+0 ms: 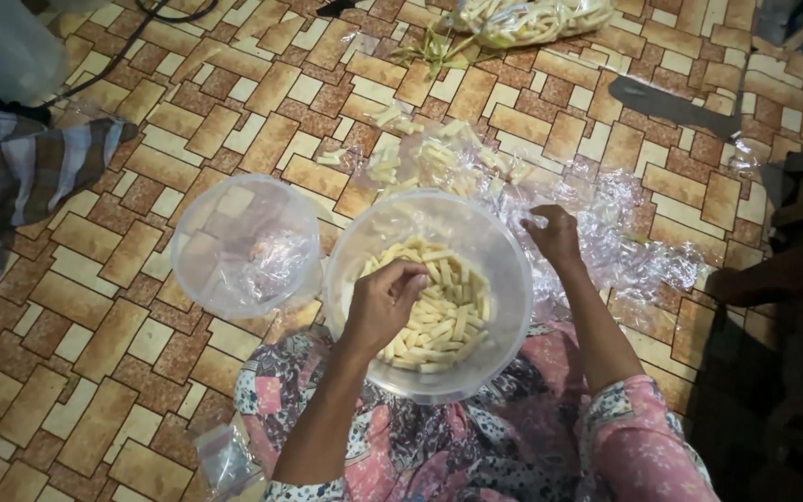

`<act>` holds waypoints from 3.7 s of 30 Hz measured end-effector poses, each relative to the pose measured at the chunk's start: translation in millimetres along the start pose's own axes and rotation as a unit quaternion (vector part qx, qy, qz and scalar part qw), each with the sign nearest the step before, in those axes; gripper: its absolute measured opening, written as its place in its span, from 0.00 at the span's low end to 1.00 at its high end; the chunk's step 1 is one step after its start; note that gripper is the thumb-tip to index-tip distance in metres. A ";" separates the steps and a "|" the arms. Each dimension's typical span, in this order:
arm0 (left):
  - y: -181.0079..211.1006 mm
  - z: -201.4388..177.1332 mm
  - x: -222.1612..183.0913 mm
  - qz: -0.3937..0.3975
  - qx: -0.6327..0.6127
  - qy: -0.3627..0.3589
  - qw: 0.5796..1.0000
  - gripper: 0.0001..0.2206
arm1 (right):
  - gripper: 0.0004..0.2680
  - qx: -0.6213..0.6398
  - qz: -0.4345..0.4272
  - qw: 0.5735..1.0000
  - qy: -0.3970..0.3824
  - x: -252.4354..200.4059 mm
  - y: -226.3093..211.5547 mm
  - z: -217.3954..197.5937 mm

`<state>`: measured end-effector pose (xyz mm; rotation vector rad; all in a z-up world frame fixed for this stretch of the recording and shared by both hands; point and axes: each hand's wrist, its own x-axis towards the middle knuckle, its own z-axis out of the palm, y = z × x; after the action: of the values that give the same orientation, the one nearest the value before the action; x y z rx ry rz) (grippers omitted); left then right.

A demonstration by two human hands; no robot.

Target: A person is sitting on the floor, peeling or separating small white food items and placing them into a clear plastic bowl.

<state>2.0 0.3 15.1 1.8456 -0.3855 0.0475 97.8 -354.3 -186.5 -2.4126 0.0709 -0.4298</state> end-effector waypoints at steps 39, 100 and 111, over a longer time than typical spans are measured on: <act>-15.2 3.1 -1.0 -0.029 -0.156 0.160 0.974 0.16 | 0.13 0.122 0.000 0.946 -0.301 -47.8 -260.6 -58.8; -27.1 6.1 -6.6 -0.046 -0.013 -0.025 0.999 0.16 | 0.04 0.080 -0.126 0.953 -0.263 -70.8 -267.9 -79.9; -15.9 2.2 -4.4 -0.042 -0.076 0.090 0.992 0.03 | 0.05 0.182 -0.069 0.962 -0.190 -73.6 -250.0 -73.1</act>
<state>2.0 3.3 -1.2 1.6888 -0.1794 0.1223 -10.7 -195.1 3.6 -2.0984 -0.3197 -0.0279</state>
